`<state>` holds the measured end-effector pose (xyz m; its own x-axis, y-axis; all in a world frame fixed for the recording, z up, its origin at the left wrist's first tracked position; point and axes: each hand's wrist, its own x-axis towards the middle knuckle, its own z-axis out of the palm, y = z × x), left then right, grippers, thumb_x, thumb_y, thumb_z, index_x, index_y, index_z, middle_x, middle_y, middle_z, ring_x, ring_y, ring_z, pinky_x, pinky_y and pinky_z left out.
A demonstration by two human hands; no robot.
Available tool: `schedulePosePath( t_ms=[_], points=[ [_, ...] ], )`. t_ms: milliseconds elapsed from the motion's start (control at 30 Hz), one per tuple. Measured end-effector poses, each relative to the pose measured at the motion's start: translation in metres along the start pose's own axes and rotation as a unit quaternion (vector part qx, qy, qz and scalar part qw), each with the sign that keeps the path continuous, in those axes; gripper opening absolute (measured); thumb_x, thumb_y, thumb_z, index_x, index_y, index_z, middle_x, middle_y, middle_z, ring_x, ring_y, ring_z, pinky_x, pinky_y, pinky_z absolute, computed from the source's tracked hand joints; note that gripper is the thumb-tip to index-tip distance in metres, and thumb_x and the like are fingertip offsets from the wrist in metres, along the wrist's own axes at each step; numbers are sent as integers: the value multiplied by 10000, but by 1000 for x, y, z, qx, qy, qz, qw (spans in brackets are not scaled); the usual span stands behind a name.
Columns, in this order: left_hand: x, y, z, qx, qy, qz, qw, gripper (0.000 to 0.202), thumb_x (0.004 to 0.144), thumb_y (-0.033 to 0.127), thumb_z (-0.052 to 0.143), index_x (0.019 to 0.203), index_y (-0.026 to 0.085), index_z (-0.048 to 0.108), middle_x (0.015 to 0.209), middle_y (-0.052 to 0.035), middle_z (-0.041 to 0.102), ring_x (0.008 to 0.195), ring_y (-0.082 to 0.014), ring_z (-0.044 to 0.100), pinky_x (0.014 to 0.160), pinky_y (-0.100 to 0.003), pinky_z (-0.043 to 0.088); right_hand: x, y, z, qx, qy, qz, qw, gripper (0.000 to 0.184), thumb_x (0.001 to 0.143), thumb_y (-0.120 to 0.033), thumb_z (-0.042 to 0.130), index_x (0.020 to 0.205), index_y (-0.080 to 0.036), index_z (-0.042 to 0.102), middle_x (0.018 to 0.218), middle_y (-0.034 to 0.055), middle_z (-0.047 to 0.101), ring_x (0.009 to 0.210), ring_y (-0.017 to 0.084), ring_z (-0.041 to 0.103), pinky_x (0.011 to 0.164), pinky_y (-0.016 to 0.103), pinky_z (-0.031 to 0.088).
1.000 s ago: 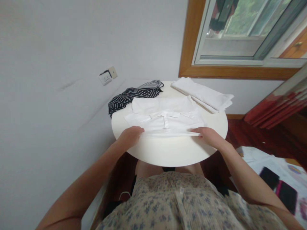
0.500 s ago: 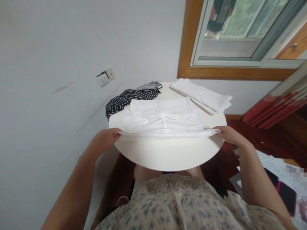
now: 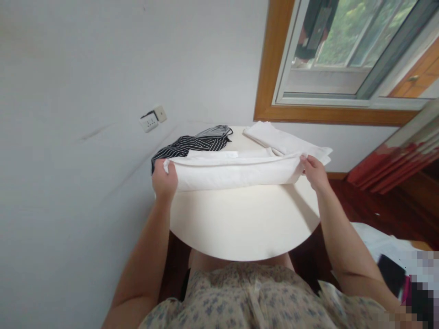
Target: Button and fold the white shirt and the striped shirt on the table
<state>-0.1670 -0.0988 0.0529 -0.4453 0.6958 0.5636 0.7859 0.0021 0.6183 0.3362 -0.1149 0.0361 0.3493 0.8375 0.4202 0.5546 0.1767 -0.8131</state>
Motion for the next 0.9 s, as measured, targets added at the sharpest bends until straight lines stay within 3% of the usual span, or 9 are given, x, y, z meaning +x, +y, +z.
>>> schedulePosePath(
  t_ms=[133, 233, 300, 400, 500, 667, 767, 900],
  points=[
    [33, 25, 34, -4, 71, 38, 997, 352, 951, 370, 346, 1122, 130, 539, 948, -118, 653, 917, -233, 628, 829, -325, 455, 40, -7, 44, -70, 125, -50, 988, 369, 911, -490, 370, 725, -196, 495, 660, -16, 478, 667, 156, 441, 686, 296, 393],
    [43, 24, 59, 37, 47, 5, 998, 389, 959, 386, 330, 1207, 131, 489, 1025, -146, 664, 944, -254, 640, 820, -332, 458, 45, -8, 73, -110, 157, -35, 981, 355, 958, -404, 268, 838, -183, 519, 759, 27, 542, 732, 177, 481, 719, 301, 386],
    [42, 14, 74, 102, -25, -12, 994, 407, 938, 389, 379, 1249, 143, 468, 1085, -161, 661, 954, -282, 646, 815, -355, 464, 40, -3, 89, -178, 125, 16, 976, 355, 967, -358, 258, 926, -166, 554, 816, 62, 592, 766, 193, 518, 727, 303, 382],
    [39, -8, 88, 184, -156, -27, 970, 465, 906, 426, 430, 1273, 144, 474, 1065, -185, 675, 967, -329, 647, 806, -400, 472, 31, 7, 103, -280, 0, 83, 956, 316, 944, -322, 349, 997, -162, 616, 931, 107, 654, 857, 217, 576, 732, 294, 383],
    [43, -26, 93, 203, -190, -24, 960, 512, 907, 483, 395, 1281, 144, 484, 1088, -192, 673, 1008, -343, 634, 816, -418, 469, 29, 14, 108, -337, -52, 90, 936, 325, 939, -318, 375, 1085, -173, 627, 1020, 116, 673, 920, 219, 602, 738, 281, 390],
    [50, -35, 87, 204, -234, -17, 950, 460, 916, 453, 358, 1131, 121, 593, 1082, -206, 669, 998, -332, 627, 783, -380, 458, 31, 13, 109, -374, -49, 84, 922, 361, 960, -362, 358, 1122, -156, 605, 994, 132, 679, 902, 226, 617, 706, 278, 393],
    [51, -27, 80, 233, -190, 9, 954, 436, 938, 422, 304, 1089, 145, 605, 985, -186, 686, 898, -306, 643, 719, -345, 440, 32, 10, 106, -380, -21, 92, 920, 365, 972, -359, 332, 1144, -142, 570, 914, 130, 679, 807, 219, 614, 659, 273, 374],
    [54, -12, 75, 253, -53, 37, 965, 518, 969, 458, 188, 1135, 149, 569, 884, -153, 687, 804, -275, 643, 680, -317, 412, 41, 2, 96, -366, 50, 65, 927, 419, 993, -380, 241, 1175, -129, 523, 859, 118, 671, 739, 209, 597, 638, 270, 353]
  ],
)
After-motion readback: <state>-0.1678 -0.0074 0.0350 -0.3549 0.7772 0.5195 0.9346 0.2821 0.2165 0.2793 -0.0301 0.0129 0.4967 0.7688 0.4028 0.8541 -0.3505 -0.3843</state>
